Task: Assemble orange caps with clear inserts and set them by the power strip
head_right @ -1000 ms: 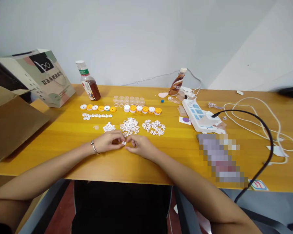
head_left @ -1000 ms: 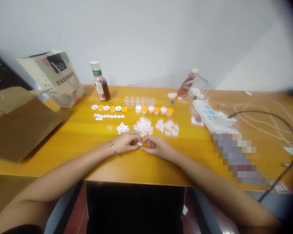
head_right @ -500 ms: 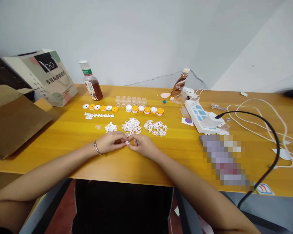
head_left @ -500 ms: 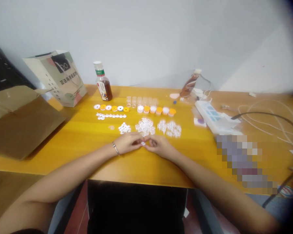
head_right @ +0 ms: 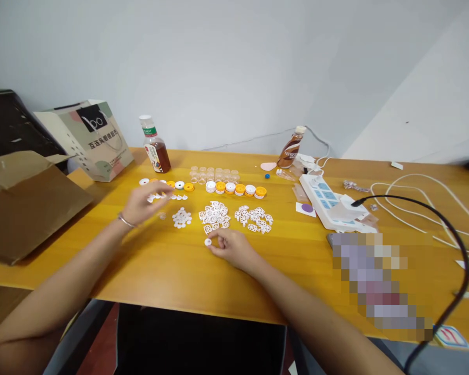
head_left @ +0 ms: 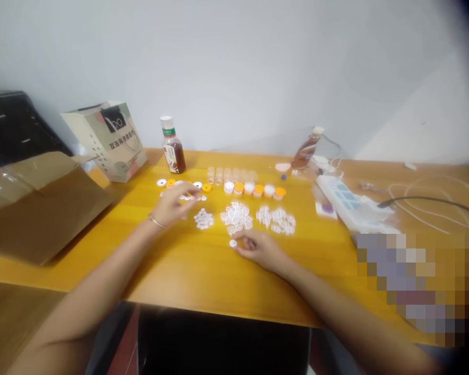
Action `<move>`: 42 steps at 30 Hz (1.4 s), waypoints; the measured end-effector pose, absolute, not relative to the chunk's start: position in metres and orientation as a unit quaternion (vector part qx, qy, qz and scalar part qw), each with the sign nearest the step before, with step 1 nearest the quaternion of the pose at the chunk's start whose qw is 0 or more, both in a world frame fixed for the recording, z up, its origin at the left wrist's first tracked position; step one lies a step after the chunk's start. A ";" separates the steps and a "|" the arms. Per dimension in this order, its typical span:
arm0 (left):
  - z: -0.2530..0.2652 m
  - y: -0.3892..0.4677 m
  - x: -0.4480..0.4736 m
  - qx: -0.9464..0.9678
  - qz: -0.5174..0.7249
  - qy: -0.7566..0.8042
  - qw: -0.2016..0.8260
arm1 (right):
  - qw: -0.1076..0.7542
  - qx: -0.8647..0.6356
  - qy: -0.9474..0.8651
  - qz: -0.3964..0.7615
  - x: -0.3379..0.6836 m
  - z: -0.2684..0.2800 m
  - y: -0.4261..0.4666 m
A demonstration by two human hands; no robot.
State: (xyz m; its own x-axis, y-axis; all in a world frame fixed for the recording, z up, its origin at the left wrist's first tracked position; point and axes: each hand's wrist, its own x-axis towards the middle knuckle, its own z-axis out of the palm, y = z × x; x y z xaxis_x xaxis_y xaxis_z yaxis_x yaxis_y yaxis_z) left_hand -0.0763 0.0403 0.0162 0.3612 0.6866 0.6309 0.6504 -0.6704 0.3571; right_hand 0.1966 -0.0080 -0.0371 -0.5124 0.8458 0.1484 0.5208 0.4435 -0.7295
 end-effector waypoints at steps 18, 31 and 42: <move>-0.030 0.126 -0.191 0.568 0.334 0.741 0.131 | 0.258 -0.403 -0.829 0.290 0.196 -0.038 -0.006; -0.033 0.130 -0.194 0.550 0.354 0.747 0.119 | 0.246 -0.444 -0.815 0.279 0.191 -0.033 -0.007; 0.010 0.055 -0.085 0.738 0.435 0.507 0.094 | 0.242 -0.441 -0.813 0.293 0.192 -0.035 -0.002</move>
State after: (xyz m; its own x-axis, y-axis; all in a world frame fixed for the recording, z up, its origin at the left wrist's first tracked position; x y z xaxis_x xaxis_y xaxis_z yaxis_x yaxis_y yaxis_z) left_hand -0.0853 0.0549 0.0099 0.1072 0.8306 0.5465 0.6666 -0.4678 0.5803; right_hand 0.1919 -0.0023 -0.0353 -0.4936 0.8594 0.1338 0.5761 0.4383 -0.6900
